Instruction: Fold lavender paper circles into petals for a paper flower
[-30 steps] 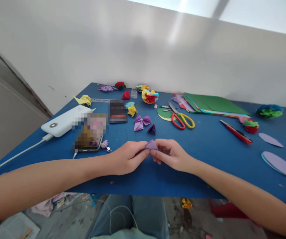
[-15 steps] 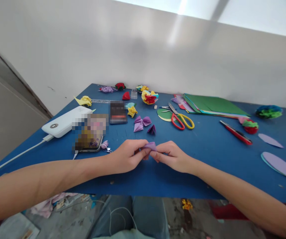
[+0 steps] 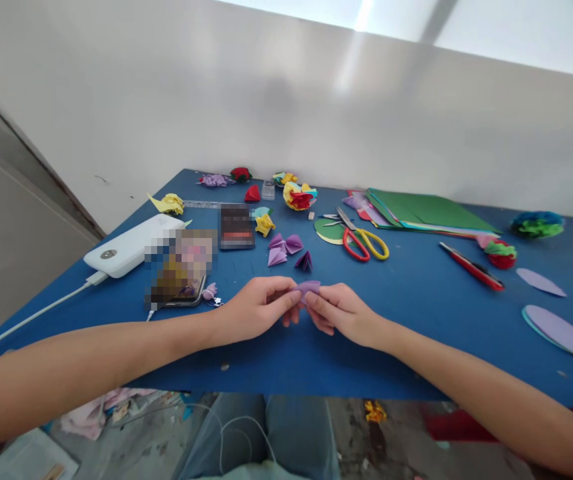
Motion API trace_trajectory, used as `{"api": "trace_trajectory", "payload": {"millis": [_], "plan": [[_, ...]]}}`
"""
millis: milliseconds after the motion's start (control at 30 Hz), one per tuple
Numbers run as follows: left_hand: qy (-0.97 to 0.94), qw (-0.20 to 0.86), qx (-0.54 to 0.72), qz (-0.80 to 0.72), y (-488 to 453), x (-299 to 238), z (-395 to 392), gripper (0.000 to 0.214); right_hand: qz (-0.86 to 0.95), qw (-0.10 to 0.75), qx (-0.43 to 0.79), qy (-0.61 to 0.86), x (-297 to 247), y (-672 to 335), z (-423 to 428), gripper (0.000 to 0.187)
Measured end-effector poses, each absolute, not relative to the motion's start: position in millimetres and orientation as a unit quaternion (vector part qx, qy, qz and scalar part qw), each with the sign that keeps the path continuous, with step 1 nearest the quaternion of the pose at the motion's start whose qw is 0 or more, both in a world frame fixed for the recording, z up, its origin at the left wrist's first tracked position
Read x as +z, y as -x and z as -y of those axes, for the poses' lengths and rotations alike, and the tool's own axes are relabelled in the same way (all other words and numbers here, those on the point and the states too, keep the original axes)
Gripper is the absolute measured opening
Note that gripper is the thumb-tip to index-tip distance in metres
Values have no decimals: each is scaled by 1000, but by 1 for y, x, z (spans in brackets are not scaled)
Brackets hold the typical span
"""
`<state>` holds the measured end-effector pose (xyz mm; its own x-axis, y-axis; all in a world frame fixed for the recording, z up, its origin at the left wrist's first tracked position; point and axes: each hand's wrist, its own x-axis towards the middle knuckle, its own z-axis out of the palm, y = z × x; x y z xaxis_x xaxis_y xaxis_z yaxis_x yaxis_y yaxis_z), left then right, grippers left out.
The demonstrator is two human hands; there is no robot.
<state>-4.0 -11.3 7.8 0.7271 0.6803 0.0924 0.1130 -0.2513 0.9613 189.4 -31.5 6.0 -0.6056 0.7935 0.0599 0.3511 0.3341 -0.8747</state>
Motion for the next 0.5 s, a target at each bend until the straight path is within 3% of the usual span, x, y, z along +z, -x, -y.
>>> {"api": "trace_trajectory", "payload": {"millis": [333, 500], "plan": [[-754, 563, 203, -272, 7, 14, 13, 30, 800, 268, 345, 411, 7, -188, 33, 45], [-786, 513, 177, -296, 5, 7, 9, 31, 795, 290, 320, 425, 0, -188, 27, 39]]}}
